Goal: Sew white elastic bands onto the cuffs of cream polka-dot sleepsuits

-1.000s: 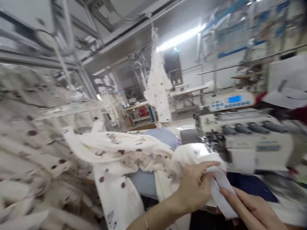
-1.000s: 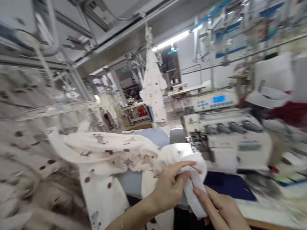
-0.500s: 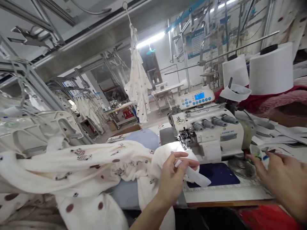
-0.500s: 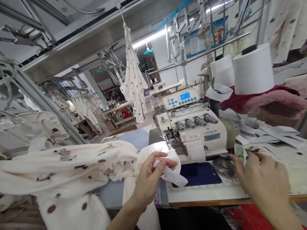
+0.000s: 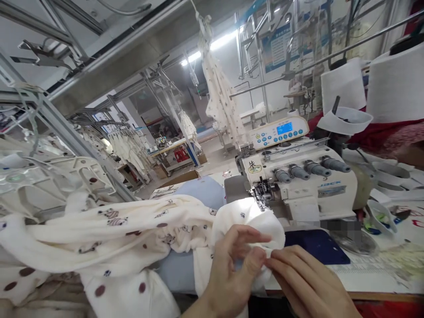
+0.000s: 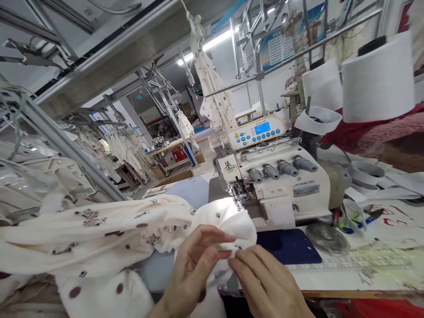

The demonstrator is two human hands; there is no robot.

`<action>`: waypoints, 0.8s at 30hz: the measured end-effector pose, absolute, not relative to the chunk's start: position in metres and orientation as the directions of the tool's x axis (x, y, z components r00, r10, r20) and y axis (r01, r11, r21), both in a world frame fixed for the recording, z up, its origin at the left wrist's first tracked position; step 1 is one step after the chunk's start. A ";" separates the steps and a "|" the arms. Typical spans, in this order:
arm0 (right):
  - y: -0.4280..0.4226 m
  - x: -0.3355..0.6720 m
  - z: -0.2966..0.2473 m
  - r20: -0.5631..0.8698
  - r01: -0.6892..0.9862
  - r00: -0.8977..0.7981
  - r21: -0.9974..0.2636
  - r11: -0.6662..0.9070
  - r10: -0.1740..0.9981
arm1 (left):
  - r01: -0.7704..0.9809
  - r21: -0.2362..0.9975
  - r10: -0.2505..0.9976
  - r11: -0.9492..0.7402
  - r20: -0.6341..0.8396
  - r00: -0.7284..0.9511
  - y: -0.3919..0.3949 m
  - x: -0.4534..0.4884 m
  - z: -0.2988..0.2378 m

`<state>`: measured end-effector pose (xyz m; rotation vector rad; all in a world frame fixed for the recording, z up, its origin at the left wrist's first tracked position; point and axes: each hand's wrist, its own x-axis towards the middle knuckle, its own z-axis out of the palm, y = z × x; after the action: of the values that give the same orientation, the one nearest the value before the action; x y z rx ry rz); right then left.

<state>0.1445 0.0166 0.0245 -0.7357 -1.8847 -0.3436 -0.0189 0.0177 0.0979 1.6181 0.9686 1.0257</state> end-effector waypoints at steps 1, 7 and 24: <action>0.017 0.147 0.024 0.903 0.624 -0.317 -0.032 0.781 0.290 | 0.199 0.955 0.916 -0.220 0.132 0.379 0.022 -0.024 0.103; 0.019 0.166 0.028 0.879 0.519 -0.443 0.094 0.850 0.174 | 0.521 0.849 0.700 -0.090 -0.318 0.640 0.061 -0.038 0.132; 0.064 0.139 0.031 0.857 0.542 -0.461 0.068 0.838 0.229 | 0.577 0.780 0.848 -0.242 -0.120 0.517 0.115 -0.001 0.142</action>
<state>0.1387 0.0636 0.0314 -0.5648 -2.0581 -0.4129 -0.0014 0.1151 0.1421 1.9424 1.1663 0.4194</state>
